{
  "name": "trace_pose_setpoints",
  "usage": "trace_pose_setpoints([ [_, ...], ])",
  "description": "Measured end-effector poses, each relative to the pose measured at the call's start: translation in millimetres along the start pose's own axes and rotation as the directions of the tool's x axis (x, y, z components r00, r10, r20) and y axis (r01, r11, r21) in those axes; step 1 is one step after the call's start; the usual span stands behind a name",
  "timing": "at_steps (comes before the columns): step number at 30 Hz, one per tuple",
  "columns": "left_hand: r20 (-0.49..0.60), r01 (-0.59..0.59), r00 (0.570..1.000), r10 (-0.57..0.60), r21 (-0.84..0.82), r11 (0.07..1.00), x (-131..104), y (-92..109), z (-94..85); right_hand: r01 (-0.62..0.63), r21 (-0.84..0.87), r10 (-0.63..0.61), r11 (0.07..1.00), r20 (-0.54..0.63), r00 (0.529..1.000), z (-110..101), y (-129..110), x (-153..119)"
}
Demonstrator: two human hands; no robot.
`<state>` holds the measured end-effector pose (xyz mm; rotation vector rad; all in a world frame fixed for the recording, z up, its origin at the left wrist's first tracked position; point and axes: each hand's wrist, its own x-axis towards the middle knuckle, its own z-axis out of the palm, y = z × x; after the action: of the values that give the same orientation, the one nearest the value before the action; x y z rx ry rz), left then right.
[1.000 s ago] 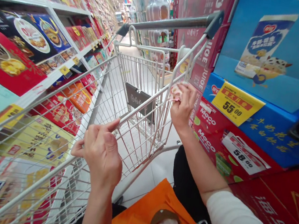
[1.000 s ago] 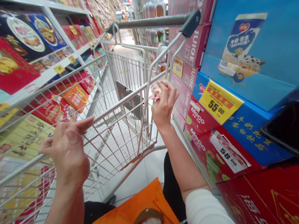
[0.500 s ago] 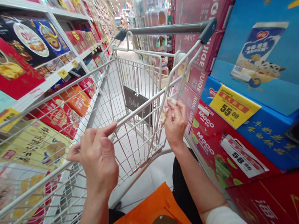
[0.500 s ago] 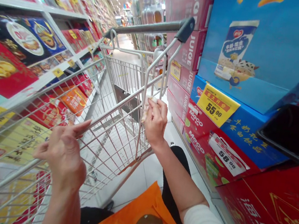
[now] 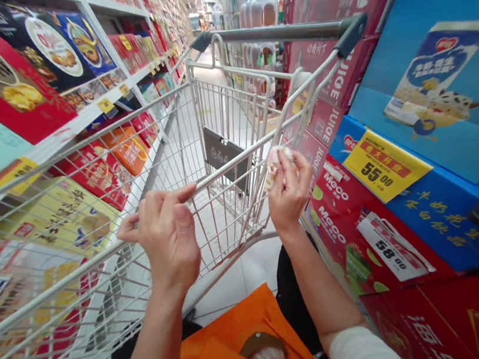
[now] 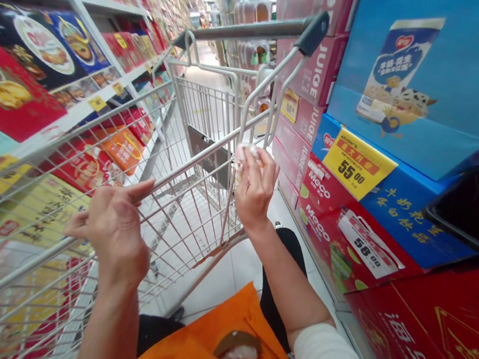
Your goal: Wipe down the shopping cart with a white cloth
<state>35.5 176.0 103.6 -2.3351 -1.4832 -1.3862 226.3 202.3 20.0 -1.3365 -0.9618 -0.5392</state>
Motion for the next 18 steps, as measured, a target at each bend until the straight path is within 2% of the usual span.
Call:
trace_pose_setpoints([
  [3,0.001,-0.009,1.000,0.009,-0.009,1.000,0,2,1.1,0.052,-0.029,-0.050,0.998,0.055,0.997,5,-13,-10],
  [7,0.020,0.009,1.000,-0.009,-0.031,0.999,1,-1,2.1,0.029,0.034,-0.034,0.999,0.155,0.987,3,-24,-30],
  [11,0.111,-0.028,0.993,0.034,-0.057,0.998,0,-3,-3.4,0.004,0.064,-0.009,0.998,0.086,0.996,5,-21,-19],
  [14,0.143,-0.047,0.988,0.051,-0.030,0.998,-9,-10,-20.5,0.018,0.045,-0.022,0.999,0.098,0.995,10,-20,-13],
  [15,0.119,-0.031,0.992,0.029,0.009,0.999,-14,-17,-29.1,0.033,0.042,-0.037,0.999,0.116,0.993,10,-20,-15],
  [16,0.045,0.004,0.999,-0.008,0.077,0.997,-21,-26,-38.8,0.050,0.039,-0.055,0.998,0.135,0.989,8,-21,-17],
  [18,-0.132,0.183,0.979,-0.156,0.231,0.955,-34,-54,-59.2,0.082,0.037,-0.087,0.996,0.166,0.982,2,-22,-23],
])
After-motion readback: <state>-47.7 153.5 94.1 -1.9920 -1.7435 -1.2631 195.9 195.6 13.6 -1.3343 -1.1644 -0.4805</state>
